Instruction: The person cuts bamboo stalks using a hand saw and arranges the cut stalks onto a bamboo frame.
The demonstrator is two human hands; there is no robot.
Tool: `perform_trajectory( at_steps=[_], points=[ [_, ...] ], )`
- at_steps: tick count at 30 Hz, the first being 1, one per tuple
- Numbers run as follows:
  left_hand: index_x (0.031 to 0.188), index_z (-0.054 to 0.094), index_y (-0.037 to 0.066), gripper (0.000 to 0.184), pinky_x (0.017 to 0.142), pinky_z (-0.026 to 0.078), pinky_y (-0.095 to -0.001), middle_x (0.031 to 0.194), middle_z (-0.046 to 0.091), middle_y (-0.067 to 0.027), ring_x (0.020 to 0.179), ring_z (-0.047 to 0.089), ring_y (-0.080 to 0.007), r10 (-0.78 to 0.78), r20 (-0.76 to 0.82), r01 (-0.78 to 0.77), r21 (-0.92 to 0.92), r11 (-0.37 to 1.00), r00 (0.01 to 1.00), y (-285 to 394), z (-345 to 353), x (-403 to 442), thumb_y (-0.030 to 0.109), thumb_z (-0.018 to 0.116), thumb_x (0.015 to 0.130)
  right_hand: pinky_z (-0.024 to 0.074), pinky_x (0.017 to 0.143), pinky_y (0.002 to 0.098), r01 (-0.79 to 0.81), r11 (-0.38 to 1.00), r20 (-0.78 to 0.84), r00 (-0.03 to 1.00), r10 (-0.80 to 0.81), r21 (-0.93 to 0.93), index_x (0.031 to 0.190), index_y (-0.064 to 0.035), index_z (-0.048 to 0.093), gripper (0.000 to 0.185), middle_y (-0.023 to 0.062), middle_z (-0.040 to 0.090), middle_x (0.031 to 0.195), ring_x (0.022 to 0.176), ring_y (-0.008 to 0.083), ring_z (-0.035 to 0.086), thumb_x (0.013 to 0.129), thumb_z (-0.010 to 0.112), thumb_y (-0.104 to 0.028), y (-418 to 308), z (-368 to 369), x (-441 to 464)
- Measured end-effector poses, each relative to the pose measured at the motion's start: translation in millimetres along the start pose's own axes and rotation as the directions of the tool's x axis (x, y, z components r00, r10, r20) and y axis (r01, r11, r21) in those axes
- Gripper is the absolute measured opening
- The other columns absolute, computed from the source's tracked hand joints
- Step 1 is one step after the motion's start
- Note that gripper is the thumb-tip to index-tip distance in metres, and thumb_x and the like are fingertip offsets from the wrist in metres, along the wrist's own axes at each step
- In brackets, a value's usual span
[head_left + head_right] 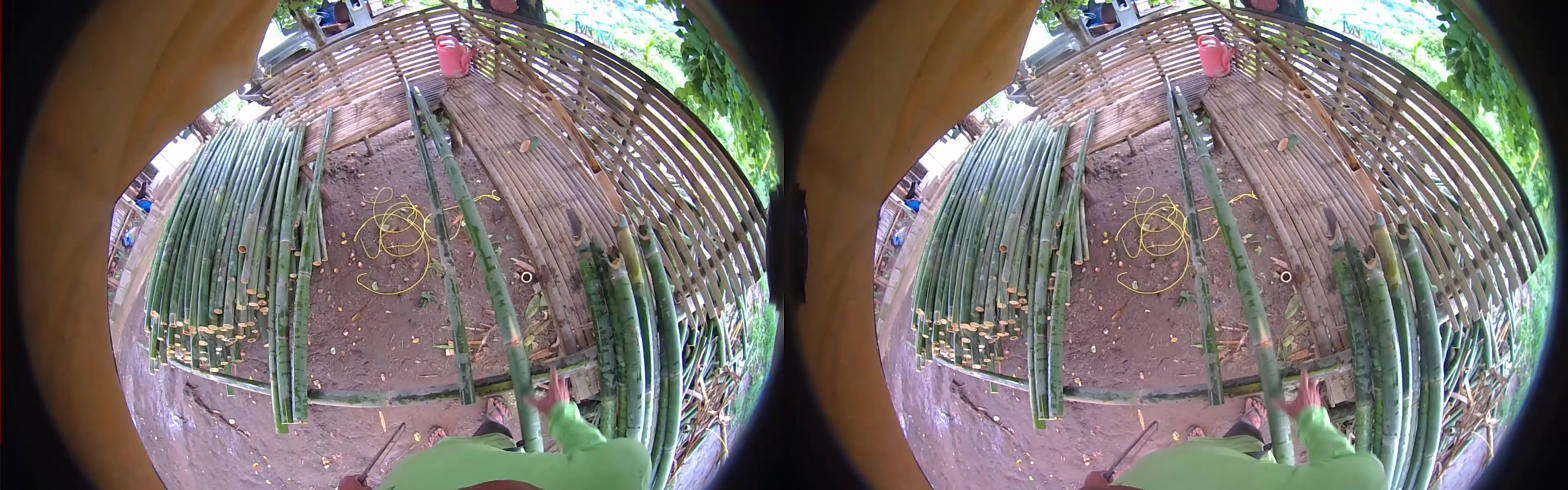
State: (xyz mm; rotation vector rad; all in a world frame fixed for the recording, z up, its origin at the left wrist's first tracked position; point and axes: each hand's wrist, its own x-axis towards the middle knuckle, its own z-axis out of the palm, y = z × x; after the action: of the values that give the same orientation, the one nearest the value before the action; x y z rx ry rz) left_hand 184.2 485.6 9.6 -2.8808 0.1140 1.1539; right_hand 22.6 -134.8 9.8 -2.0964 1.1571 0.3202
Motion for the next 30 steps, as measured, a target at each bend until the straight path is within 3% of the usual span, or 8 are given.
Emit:
perform_trajectory(
  at_steps=[2,4,9,12,18,19,28,30],
  points=[
    [0.092,0.07,0.014,0.032,0.07,0.052,-0.0445,0.08,0.067,-0.0186,0.079,0.067,-0.0356,-0.019,0.015,0.019,-0.021,1.0,1.0,5,11,0,0.039,0.066,0.073,0.0324,0.11,0.0372,-0.219,0.975,0.257,0.941,0.222,-0.04,0.141,0.0027,0.032,0.111,0.0277,0.048,0.133,0.126,0.038,0.045,0.061,0.076,-0.061,50,54,-29],
    [0.092,0.07,0.014,0.032,0.07,0.052,-0.0445,0.08,0.067,-0.0185,0.079,0.067,-0.0356,-0.018,0.031,0.019,-0.032,0.999,0.999,9,22,-1,0.04,0.066,0.073,0.043,0.1,0.0382,-0.116,0.985,0.304,0.95,0.073,0.125,0.116,0.0003,0.063,0.078,0.0237,0.064,0.111,0.11,0.0357,0.059,0.067,0.072,-0.059,49,59,-48],
    [0.092,0.07,0.013,0.033,0.071,0.052,-0.0445,0.08,0.067,-0.0185,0.079,0.067,-0.0355,-0.01,0.045,0.012,-0.045,0.999,0.999,12,27,-6,0.041,0.066,0.074,0.0475,0.09,0.0445,-0.06,0.995,0.242,0.969,0.039,0.078,0.118,0.0016,0.055,0.078,0.0254,0.063,0.108,0.103,0.0404,0.06,0.07,0.068,-0.06,31,60,-47],
    [0.092,0.07,0.013,0.034,0.071,0.052,-0.0446,0.08,0.067,-0.0184,0.079,0.067,-0.0355,-0.01,0.046,0.012,-0.06,0.998,0.999,19,33,-5,0.041,0.066,0.074,0.0472,0.087,0.0476,-0.235,0.967,0.158,0.963,0.218,0.096,0.114,0.0036,0.051,0.079,0.0285,0.061,0.106,0.101,0.0426,0.059,0.071,0.066,-0.061,-2,77,-26],
    [0.093,0.07,0.013,0.035,0.071,0.052,-0.0446,0.081,0.068,-0.0183,0.079,0.067,-0.0355,-0.021,0.046,0.024,-0.075,0.997,0.999,22,36,-10,0.042,0.066,0.074,0.0455,0.089,0.0485,-0.012,0.998,-0.109,0.994,0.019,0.059,0.116,0.0072,0.046,0.075,0.0323,0.059,0.105,0.102,0.0442,0.058,0.074,0.068,-0.051,-39,39,27],
    [0.093,0.07,0.012,0.036,0.071,0.052,-0.0446,0.081,0.068,-0.0183,0.079,0.067,-0.0355,-0.019,0.047,0.022,-0.072,0.997,0.999,23,36,-11,0.043,0.066,0.074,0.0447,0.093,0.0465,-0.1,0.995,0.036,0.994,0.099,0.028,0.122,0.0076,0.044,0.08,0.0309,0.058,0.112,0.108,0.0424,0.056,0.074,0.068,-0.052,-78,-6,32],
    [0.093,0.07,0.012,0.037,0.071,0.052,-0.0446,0.081,0.068,-0.0182,0.079,0.067,-0.0354,0.013,0.045,-0.01,-0.053,0.999,0.999,10,27,-15,0.044,0.066,0.075,0.0466,0.092,0.0454,0.138,0.98,-0.105,0.983,-0.154,-0.143,0.137,-0.0041,0.034,0.085,0.0244,0.062,0.111,0.103,0.0414,0.06,0.073,0.069,-0.049,-135,-13,199],
    [0.093,0.07,0.012,0.039,0.072,0.051,-0.045,0.082,0.068,-0.0183,0.08,0.067,-0.0355,-0.003,0.046,0.009,-0.115,0.993,0.999,12,27,-24,0.046,0.065,0.074,0.039,0.099,0.0489,0.173,0.975,-0.181,0.964,-0.197,-0.138,0.139,-0.0054,0.032,0.087,0.0237,0.047,0.129,0.119,0.0413,0.046,0.072,0.072,-0.044,-141,-10,183]
  ],
)
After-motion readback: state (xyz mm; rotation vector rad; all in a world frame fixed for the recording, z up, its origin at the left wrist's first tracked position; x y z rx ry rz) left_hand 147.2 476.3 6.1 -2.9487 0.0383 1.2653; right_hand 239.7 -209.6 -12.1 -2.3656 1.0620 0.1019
